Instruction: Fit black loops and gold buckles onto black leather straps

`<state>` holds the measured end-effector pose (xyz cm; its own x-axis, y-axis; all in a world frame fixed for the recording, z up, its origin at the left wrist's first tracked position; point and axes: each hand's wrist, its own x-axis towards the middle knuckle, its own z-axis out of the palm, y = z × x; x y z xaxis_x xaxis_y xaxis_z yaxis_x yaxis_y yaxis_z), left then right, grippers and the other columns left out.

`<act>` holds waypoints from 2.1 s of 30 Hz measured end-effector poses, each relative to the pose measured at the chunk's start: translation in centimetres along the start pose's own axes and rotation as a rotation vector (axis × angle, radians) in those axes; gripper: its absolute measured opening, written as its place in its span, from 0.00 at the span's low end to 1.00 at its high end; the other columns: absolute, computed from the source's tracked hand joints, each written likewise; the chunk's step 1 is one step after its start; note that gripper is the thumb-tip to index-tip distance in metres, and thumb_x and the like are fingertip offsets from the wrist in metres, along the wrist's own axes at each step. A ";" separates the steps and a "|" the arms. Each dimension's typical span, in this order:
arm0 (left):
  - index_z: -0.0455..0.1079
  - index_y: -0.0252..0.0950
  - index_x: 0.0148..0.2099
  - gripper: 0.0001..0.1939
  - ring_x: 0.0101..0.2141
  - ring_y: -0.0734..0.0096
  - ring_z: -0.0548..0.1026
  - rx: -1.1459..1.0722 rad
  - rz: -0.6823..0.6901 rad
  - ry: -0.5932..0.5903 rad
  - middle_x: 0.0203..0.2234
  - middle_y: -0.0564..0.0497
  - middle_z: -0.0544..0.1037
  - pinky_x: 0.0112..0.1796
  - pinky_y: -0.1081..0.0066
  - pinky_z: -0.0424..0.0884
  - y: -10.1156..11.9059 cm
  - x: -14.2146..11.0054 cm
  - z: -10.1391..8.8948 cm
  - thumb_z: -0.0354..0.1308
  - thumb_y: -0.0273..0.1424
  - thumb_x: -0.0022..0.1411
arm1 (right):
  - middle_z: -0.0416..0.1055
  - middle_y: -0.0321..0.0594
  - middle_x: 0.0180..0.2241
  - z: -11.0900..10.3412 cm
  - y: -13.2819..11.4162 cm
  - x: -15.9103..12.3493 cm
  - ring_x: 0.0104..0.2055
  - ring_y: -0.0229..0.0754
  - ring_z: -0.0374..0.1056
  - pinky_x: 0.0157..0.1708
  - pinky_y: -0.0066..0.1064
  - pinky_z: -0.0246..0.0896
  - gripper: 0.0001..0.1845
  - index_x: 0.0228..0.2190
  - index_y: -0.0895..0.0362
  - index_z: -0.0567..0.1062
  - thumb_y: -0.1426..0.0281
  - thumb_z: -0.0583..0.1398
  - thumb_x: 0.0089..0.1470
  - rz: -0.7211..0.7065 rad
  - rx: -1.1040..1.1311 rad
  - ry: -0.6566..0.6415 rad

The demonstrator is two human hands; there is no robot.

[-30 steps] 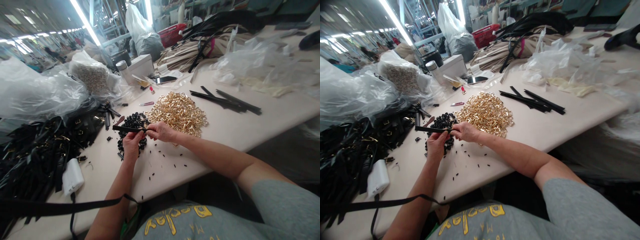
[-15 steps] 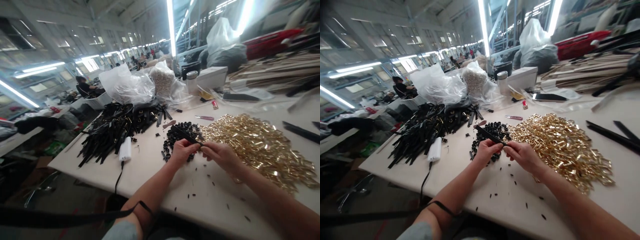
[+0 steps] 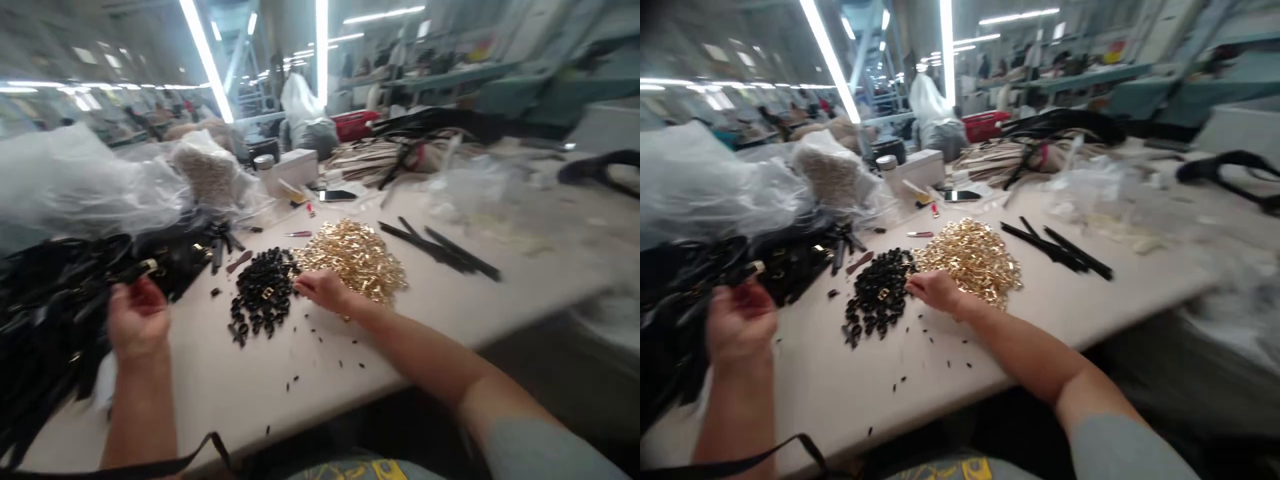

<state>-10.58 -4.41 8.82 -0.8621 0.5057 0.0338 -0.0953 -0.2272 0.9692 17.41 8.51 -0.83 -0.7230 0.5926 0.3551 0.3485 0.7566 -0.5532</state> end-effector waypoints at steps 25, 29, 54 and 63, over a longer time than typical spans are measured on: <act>0.70 0.41 0.46 0.22 0.27 0.74 0.75 0.028 0.068 -0.320 0.34 0.55 0.77 0.23 0.79 0.73 -9.2 -6.4 6.4 0.66 0.28 0.46 | 0.74 0.45 0.43 -13.2 8.9 -1.8 0.41 0.42 0.68 0.41 0.30 0.58 0.15 0.43 0.58 0.76 0.67 0.51 0.65 0.684 -0.575 0.525; 0.69 0.39 0.49 0.25 0.28 0.76 0.76 0.011 0.054 -0.356 0.36 0.53 0.76 0.25 0.80 0.73 -9.3 -6.2 6.2 0.67 0.29 0.46 | 0.71 0.50 0.48 -15.6 13.1 -5.4 0.50 0.49 0.65 0.48 0.36 0.56 0.16 0.47 0.58 0.75 0.67 0.57 0.59 1.070 -0.630 0.541; 0.67 0.34 0.53 0.30 0.29 0.72 0.78 0.085 -0.116 -0.586 0.35 0.47 0.78 0.29 0.75 0.73 -10.3 -7.3 6.3 0.68 0.41 0.50 | 0.73 0.38 0.28 -9.0 3.8 0.3 0.28 0.35 0.65 0.30 0.27 0.57 0.14 0.35 0.59 0.79 0.63 0.57 0.59 0.237 0.094 0.292; 0.70 0.34 0.49 0.28 0.24 0.76 0.76 0.048 -0.190 -0.570 0.27 0.54 0.75 0.28 0.76 0.75 -9.9 -7.9 6.6 0.70 0.38 0.47 | 0.68 0.32 0.21 -4.2 0.7 0.7 0.22 0.30 0.57 0.26 0.25 0.51 0.11 0.30 0.61 0.78 0.68 0.58 0.58 0.136 0.294 -0.019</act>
<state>0.48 -0.65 0.62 -0.4282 0.9032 -0.0280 -0.1875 -0.0585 0.9805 19.71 10.60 2.21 -0.6936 0.6755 0.2501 0.2574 0.5567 -0.7898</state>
